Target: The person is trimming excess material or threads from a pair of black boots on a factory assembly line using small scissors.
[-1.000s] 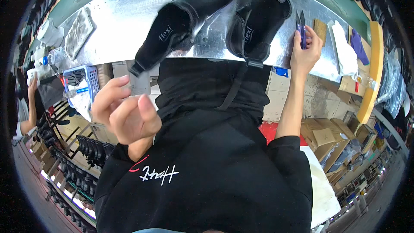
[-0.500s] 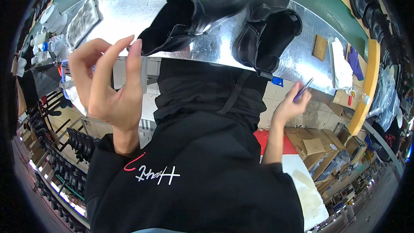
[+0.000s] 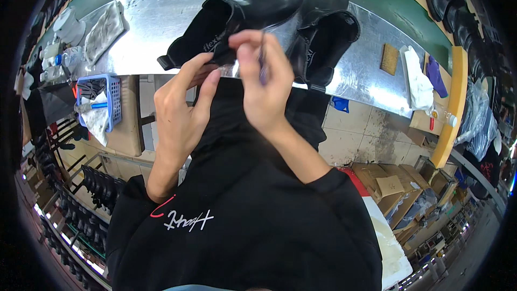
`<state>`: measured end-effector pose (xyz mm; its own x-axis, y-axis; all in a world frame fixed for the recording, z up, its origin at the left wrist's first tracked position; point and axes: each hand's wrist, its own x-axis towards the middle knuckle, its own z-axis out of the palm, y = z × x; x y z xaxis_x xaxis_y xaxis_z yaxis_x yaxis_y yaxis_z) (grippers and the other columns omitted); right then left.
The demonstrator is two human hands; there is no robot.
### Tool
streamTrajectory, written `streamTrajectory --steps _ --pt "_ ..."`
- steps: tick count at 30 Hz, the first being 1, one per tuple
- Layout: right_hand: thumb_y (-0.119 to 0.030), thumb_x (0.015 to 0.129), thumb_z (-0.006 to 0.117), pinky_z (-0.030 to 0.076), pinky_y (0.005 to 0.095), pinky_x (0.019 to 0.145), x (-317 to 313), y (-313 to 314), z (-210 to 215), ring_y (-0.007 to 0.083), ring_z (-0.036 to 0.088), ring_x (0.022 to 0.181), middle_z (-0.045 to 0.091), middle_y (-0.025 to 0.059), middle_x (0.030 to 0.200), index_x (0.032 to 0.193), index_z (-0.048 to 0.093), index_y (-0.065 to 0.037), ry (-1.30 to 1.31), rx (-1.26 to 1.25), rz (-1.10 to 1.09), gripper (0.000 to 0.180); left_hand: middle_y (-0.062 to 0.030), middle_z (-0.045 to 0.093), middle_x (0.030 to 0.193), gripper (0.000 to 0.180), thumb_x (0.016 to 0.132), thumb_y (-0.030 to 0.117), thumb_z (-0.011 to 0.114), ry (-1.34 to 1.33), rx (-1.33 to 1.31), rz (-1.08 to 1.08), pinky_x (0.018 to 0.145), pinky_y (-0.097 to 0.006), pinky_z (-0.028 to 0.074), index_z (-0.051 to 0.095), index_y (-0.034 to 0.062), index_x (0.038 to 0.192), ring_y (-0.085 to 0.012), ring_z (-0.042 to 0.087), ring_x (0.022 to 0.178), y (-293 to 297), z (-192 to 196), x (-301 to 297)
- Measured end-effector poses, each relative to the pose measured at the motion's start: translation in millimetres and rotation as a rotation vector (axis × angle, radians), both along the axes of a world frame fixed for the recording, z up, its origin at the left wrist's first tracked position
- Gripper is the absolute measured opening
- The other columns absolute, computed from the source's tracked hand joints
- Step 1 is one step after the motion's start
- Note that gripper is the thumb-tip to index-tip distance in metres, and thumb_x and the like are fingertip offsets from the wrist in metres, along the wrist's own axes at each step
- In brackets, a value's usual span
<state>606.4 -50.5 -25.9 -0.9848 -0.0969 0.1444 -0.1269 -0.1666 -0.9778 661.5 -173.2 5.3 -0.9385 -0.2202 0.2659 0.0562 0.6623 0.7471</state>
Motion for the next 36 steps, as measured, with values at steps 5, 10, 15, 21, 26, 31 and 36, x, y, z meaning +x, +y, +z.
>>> streamTrajectory --steps 5,10,15,21,26,31,36 --pt "-0.019 0.101 0.052 0.049 0.0293 0.086 -23 -10 -7 0.0173 0.065 0.092 0.07 0.0138 0.097 0.099 0.065 0.006 -0.084 -0.137 0.059 0.027 -0.0142 0.068 0.081 0.015 0.083 0.01 0.073 0.057 0.08 0.022 0.058 -0.034 0.05 0.067 0.0022 0.094 -0.0294 0.067 0.068 -1 -15 6" --pt "-0.02 0.1 0.054 0.049 0.0283 0.086 -35 -14 -11 0.0166 0.066 0.092 0.071 0.013 0.096 0.098 0.067 0.006 -0.129 -0.104 0.176 0.029 -0.007 0.063 0.073 0.019 0.077 0.005 0.078 -0.026 -0.219 0.03 0.057 -0.026 0.046 0.071 0.0032 0.095 -0.0175 0.062 0.062 1 -3 10" --pt "-0.02 0.099 0.055 0.051 0.0294 0.086 -50 -5 -17 0.0172 0.068 0.09 0.072 0.0133 0.096 0.1 0.068 0.005 -0.175 -0.079 0.337 0.029 -0.0023 0.059 0.09 0.017 0.069 0.012 0.069 0.247 -0.703 -0.045 0.064 -0.034 0.041 0.068 0.0107 0.086 -0.0182 0.053 0.081 -11 1 2" --pt "-0.021 0.101 0.052 0.054 0.0315 0.083 -48 8 -17 0.0206 0.069 0.086 0.071 0.0155 0.094 0.1 0.065 0.005 -0.269 -0.178 0.355 0.03 -0.0067 0.056 0.132 0.007 0.073 0.011 0.07 0.264 -0.822 -0.47 0.104 -0.046 0.04 0.067 0.0051 0.076 -0.0273 0.047 0.129 -31 38 -58" --pt "-0.02 0.101 0.053 0.05 0.0287 0.082 -15 -3 -31 0.0158 0.066 0.082 0.07 0.012 0.089 0.087 0.065 0.003 -0.143 -0.148 -0.096 0.03 -0.0072 0.052 0.138 0.011 0.076 0.009 0.072 0.108 -0.63 -0.706 0.094 -0.038 0.049 0.069 -0.0007 0.078 -0.0283 0.049 0.125 -53 27 -81" --pt "-0.015 0.097 0.06 0.041 0.0211 0.059 9 3 -16 0.005 0.052 0.062 0.061 0.0026 0.071 0.079 0.059 0.0 -0.237 -0.178 0.003 0.023 -0.0076 0.063 0.124 0.011 0.077 0.007 0.072 0.093 -0.463 -0.603 0.093 -0.037 0.048 0.07 -0.0026 0.082 -0.0291 0.056 0.116 -62 41 -76" --pt "-0.014 0.09 0.069 0.032 0.0222 0.055 7 13 22 0.0058 0.04 0.06 0.049 0.0008 0.073 0.087 0.059 0.001 0.051 0.185 0.085 0.018 -0.0086 0.066 0.116 0.013 0.079 0.007 0.071 0.006 -0.101 -0.429 0.09 -0.033 0.047 0.07 -0.0053 0.085 -0.0247 0.064 0.1 -70 37 -56"
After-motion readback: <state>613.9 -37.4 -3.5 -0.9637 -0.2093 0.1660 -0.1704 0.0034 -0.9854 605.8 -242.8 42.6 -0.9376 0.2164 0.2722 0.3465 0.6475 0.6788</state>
